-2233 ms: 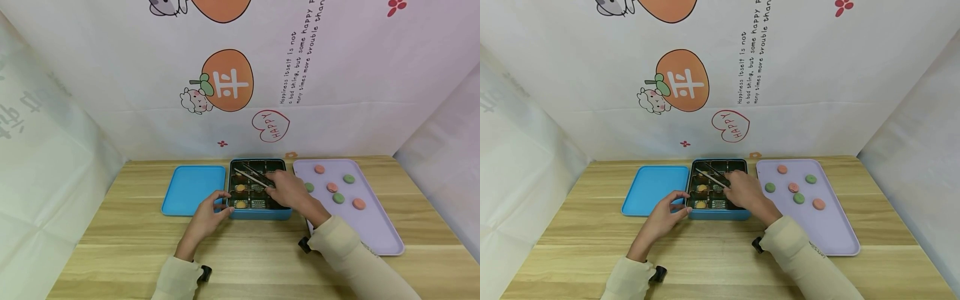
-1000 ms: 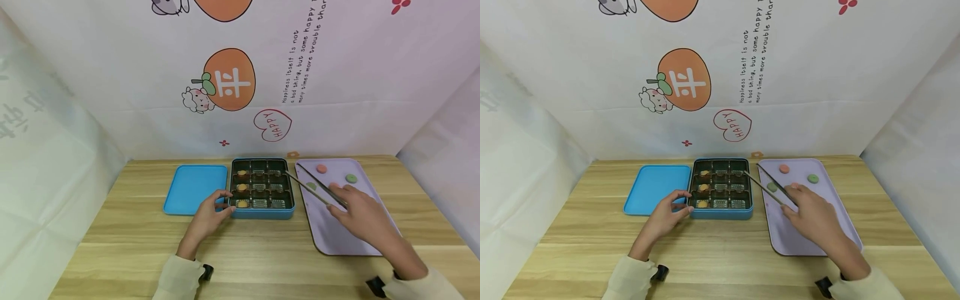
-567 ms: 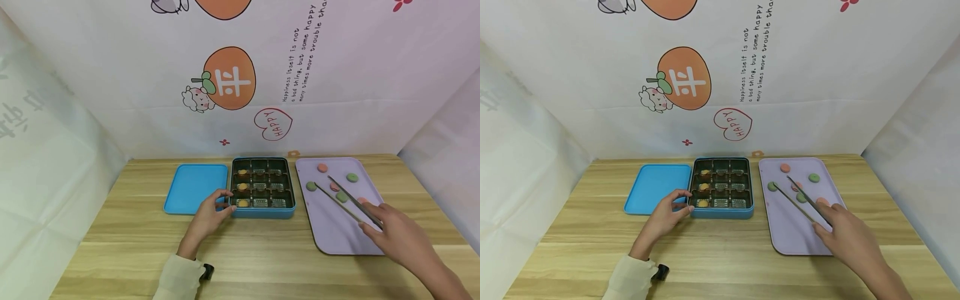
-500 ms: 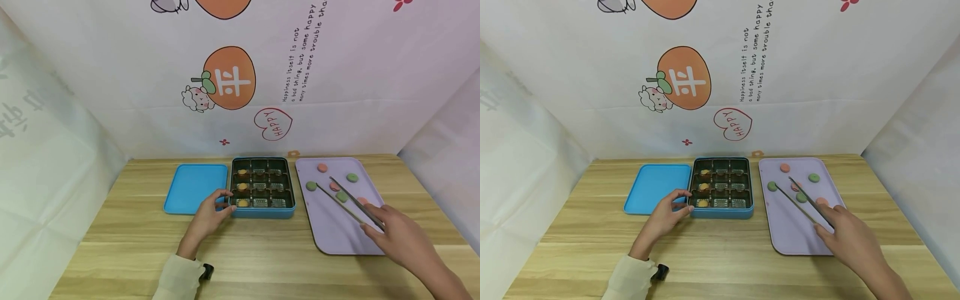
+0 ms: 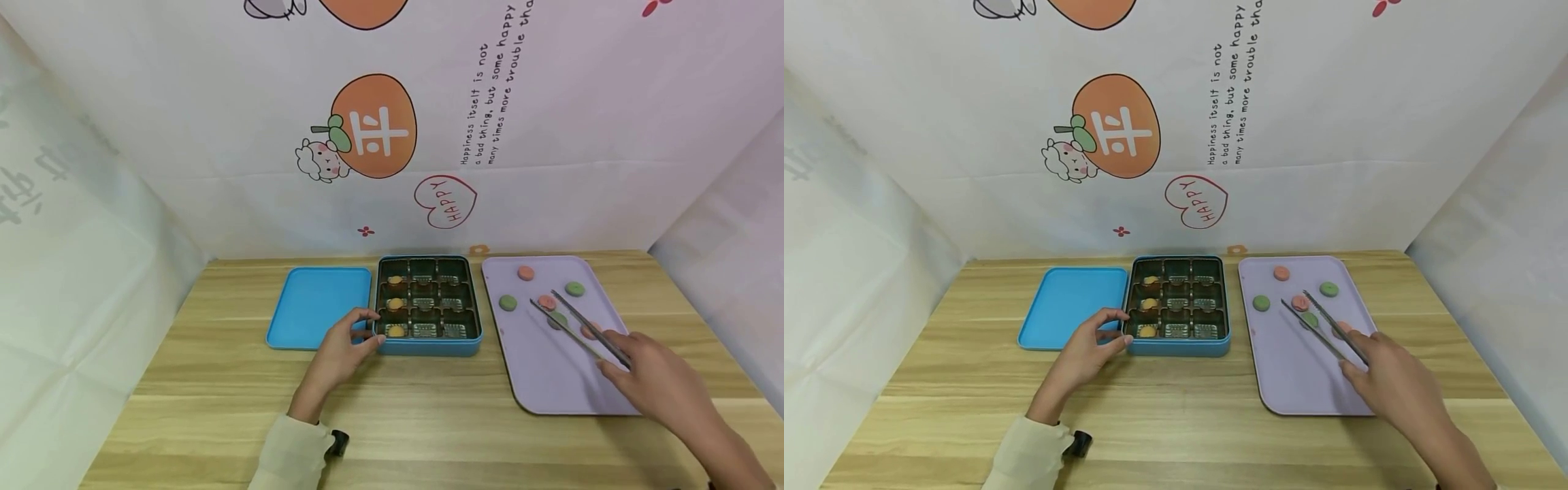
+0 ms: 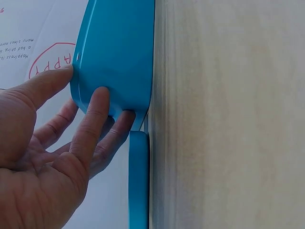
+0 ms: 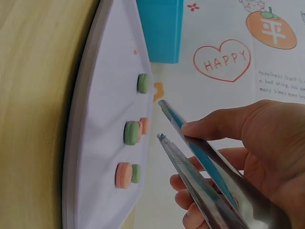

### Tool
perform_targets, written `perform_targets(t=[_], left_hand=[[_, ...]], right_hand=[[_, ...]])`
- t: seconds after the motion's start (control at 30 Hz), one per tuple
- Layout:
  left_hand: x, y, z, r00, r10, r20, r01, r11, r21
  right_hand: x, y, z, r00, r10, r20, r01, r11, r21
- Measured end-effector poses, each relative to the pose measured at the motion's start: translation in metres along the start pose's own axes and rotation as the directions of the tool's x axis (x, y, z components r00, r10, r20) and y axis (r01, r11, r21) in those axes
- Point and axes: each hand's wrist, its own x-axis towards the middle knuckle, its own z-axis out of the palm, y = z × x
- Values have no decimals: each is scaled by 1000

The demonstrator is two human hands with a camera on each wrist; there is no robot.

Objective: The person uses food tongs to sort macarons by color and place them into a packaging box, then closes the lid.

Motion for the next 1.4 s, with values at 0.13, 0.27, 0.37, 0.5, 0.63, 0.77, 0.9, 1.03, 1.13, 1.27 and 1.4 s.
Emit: perform_targets(t=[0.13, 0.27, 0.37, 0.5, 0.63, 0.77, 0.9, 1.03, 1.13, 1.27, 1.4], left_hand=[[0, 0, 0, 1000, 2, -3, -2, 1000, 7], [1, 0, 0, 1000, 1, -1, -1, 1000, 8], [1, 0, 0, 1000, -1, 0, 1, 1000, 6], [0, 0, 0, 1000, 1, -1, -1, 1000, 8], [1, 0, 0, 1000, 3, -3, -3, 1000, 14], [1, 0, 0, 1000, 4, -4, -4, 1000, 11], [1, -1, 0, 1000, 7, -7, -7, 1000, 8], [1, -1, 0, 1000, 9, -8, -9, 1000, 6], [1, -1, 0, 1000, 8, -8, -8, 1000, 7], [0, -1, 0, 1000, 7, -9, -7, 1000, 11], [0, -1, 0, 1000, 9, -9, -9, 1000, 9]], right_hand=[[8, 3, 1, 999, 19, 49, -20, 1000, 7], [14, 5, 5, 998, 18, 53, -18, 1000, 6], [17, 7, 8, 998, 23, 60, -24, 1000, 6], [21, 11, 10, 996, 36, 78, -37, 999, 9], [24, 14, 12, 996, 39, 86, -40, 999, 12], [24, 15, 14, 996, 37, 84, -37, 999, 7], [25, 15, 14, 995, 40, 89, -40, 999, 3], [26, 14, 15, 993, 46, 104, -47, 999, 10], [26, 13, 15, 992, 49, 118, -51, 999, 17], [27, 13, 14, 989, 57, 134, -61, 998, 26], [26, 13, 15, 989, 52, 135, -56, 998, 26]])
